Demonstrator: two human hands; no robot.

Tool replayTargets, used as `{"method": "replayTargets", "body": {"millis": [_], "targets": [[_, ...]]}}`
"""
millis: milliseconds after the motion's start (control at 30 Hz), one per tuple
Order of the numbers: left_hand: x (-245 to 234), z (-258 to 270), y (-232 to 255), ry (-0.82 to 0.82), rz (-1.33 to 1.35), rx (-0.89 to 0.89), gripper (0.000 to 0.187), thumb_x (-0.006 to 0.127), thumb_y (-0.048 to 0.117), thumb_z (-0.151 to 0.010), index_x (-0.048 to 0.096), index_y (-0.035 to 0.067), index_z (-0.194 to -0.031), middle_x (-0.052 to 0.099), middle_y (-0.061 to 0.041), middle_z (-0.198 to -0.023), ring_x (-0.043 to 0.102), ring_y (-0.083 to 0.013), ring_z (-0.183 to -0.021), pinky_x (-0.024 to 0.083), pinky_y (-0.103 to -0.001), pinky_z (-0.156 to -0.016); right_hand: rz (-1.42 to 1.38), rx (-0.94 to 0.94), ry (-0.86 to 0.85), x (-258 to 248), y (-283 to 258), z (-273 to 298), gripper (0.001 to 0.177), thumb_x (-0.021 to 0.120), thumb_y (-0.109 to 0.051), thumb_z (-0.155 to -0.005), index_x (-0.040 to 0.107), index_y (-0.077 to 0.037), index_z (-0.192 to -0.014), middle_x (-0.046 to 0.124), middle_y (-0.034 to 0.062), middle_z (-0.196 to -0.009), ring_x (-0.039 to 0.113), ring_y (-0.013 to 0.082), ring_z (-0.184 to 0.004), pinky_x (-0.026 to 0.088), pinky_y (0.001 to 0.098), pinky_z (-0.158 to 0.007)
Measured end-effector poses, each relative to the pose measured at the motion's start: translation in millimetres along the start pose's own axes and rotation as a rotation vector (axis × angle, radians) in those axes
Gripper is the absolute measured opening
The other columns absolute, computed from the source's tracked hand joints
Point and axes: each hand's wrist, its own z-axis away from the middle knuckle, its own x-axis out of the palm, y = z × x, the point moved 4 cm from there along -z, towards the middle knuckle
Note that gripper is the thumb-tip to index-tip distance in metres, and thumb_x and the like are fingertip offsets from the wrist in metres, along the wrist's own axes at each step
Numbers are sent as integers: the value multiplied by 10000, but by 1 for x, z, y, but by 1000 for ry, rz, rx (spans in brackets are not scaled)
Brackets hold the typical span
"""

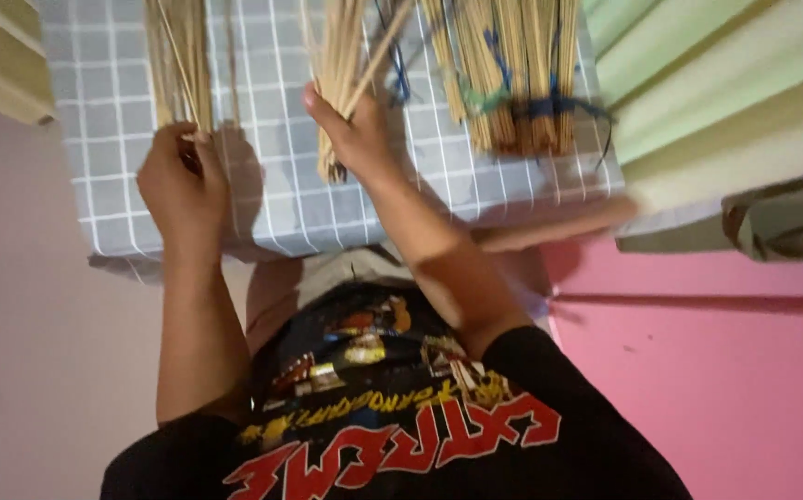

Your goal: Gathering thin wooden sticks into bundles and securing them with blue string.

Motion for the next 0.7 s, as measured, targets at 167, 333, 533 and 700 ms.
{"method": "replayTargets", "body": {"millis": [167,333,533,700], "targets": [[18,9,-1,-118,-254,14,78,591,94,-965,650,66,-1007,667,-97,-933,606,-366,-857,462,-500,-640,9,-5,-28,10,46,-8,422,723,-490,-863,778,-124,-1067,797,10,-965,751,159,-960,587,321,-802],[19,4,62,-130,103,251,441,444,363,-1197,658,-22,-1217,631,-156,-1024,646,-299,-856,491,-420,-707,50,-48,-174,17,22,-4,350,663,-517,-879,755,-201,-997,764,-44,-870,746,123,-837,547,290,-722],[47,11,76,-188,396,110,252,570,258,-1152,595,39,-1275,611,-52,-811,537,-155,-693,416,-328,-651,-57,-183,-117,18,53,-12,329,754,-358,-936,611,-203,-1188,679,-4,-1081,689,154,-1035,557,319,-889],[47,13,78,-203,509,84,183,564,225,-1164,539,55,-1226,580,-46,-731,511,-130,-621,367,-309,-612,54,-3,-146,19,2,1,429,632,-506,-770,589,-147,-537,652,-47,-513,731,99,-570,581,284,-697]]}}
